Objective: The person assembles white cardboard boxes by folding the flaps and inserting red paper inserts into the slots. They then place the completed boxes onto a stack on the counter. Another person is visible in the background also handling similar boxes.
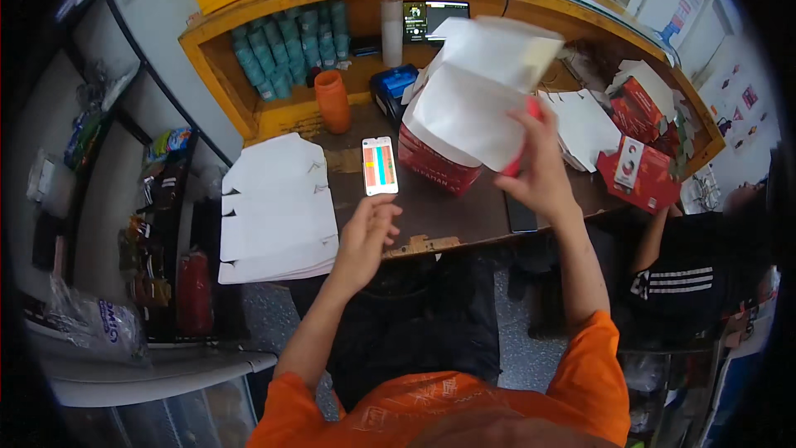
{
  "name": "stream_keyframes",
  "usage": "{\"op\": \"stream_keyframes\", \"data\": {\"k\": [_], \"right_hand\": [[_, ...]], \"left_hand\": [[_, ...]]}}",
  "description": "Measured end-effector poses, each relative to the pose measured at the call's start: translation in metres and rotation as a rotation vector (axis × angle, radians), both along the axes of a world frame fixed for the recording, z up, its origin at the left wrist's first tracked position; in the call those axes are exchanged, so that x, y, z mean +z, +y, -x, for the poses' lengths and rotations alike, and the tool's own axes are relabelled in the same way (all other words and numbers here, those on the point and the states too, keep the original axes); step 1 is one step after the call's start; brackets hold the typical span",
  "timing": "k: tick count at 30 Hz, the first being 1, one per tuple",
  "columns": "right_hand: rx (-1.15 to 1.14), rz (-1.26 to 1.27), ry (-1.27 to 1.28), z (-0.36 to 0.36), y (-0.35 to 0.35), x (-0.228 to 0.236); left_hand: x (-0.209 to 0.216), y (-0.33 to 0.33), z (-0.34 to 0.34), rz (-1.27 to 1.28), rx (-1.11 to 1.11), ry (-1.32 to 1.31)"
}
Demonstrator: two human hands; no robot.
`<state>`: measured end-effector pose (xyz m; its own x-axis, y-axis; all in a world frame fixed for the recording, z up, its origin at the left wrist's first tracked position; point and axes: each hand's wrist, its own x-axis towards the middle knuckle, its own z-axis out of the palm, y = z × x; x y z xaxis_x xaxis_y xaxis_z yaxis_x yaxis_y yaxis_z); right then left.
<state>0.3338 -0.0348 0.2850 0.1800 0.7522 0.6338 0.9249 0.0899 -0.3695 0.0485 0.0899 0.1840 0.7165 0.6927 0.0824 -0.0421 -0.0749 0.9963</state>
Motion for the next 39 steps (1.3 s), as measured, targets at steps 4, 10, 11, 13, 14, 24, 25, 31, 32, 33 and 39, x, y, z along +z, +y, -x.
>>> {"op": "stream_keyframes", "data": {"k": [4, 10, 11, 13, 14, 24, 25, 31, 32, 33, 39], "right_hand": [[0.034, 0.118, 0.053, -0.004, 0.032, -0.025], [-0.041, -0.072, 0.09, 0.005, 0.052, -0.066], [-0.065, -0.086, 0.098, 0.009, 0.051, -0.07], [-0.076, -0.107, 0.116, 0.01, 0.053, -0.075], [-0.084, -0.119, 0.121, 0.009, 0.054, -0.077], [0.092, -0.089, 0.299, -0.008, 0.027, -0.09], [0.086, -0.123, 0.266, -0.009, 0.025, -0.091], [0.113, -0.132, 0.248, -0.024, 0.022, -0.101], [0.122, -0.07, 0.199, -0.026, 0.022, -0.097], [0.132, -0.008, 0.149, -0.027, 0.022, -0.095], [0.207, 0.03, 0.088, -0.035, 0.023, -0.093]], "left_hand": [[0.035, -0.006, -0.023, -0.266, 0.055, 0.062], [0.05, 0.01, -0.078, -0.923, 0.15, 0.035], [0.052, 0.014, -0.088, -0.993, 0.143, 0.028], [0.045, 0.023, -0.113, -1.172, 0.158, 0.066], [0.044, 0.027, -0.123, -1.262, 0.167, 0.079], [0.032, 0.031, -0.14, -1.141, -0.035, 0.119], [0.033, 0.03, -0.14, -1.128, -0.025, 0.113], [0.045, 0.032, -0.141, -1.117, 0.056, 0.069], [0.046, 0.033, -0.142, -1.124, 0.044, 0.066], [0.046, 0.034, -0.143, -1.123, 0.037, 0.064], [0.057, 0.024, -0.149, -1.098, 0.01, 0.08]]}}
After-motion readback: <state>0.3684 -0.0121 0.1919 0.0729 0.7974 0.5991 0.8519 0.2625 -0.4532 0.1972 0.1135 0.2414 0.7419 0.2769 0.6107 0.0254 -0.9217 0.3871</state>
